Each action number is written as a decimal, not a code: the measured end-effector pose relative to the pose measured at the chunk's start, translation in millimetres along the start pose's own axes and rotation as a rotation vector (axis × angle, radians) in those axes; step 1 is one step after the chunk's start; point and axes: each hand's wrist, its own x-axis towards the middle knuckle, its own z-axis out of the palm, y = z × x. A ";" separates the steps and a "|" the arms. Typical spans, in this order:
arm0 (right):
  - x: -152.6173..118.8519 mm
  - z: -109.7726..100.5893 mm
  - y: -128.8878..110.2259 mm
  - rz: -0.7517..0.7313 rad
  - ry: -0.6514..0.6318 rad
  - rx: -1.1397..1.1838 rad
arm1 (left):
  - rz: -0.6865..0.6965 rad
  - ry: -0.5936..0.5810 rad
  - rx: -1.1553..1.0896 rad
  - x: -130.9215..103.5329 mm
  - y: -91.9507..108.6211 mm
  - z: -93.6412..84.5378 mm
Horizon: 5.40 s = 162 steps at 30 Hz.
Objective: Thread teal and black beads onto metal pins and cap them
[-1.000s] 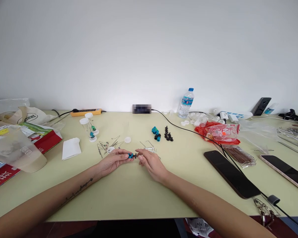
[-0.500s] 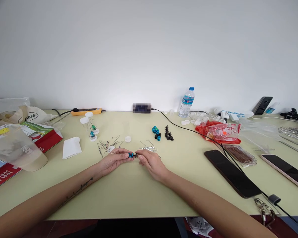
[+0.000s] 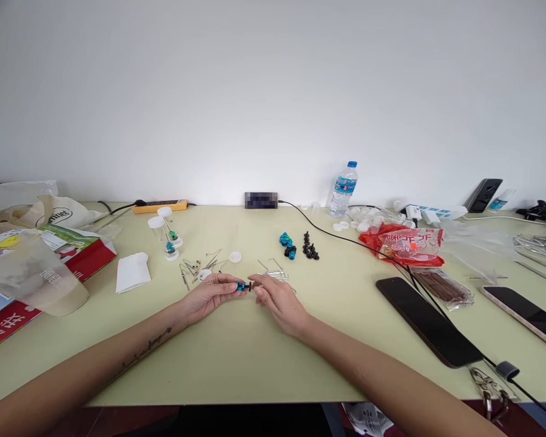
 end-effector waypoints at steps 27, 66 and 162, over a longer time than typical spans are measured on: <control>-0.5 -1.0 -2.0 -0.009 -0.010 0.010 | -0.004 -0.010 -0.009 -1.7 1.3 0.8; 0.5 0.2 -1.7 0.012 -0.003 -0.013 | -0.010 0.011 -0.004 -0.8 2.2 1.9; 0.4 0.4 3.3 -0.026 -0.003 0.018 | -0.015 0.014 0.004 -0.1 1.3 2.4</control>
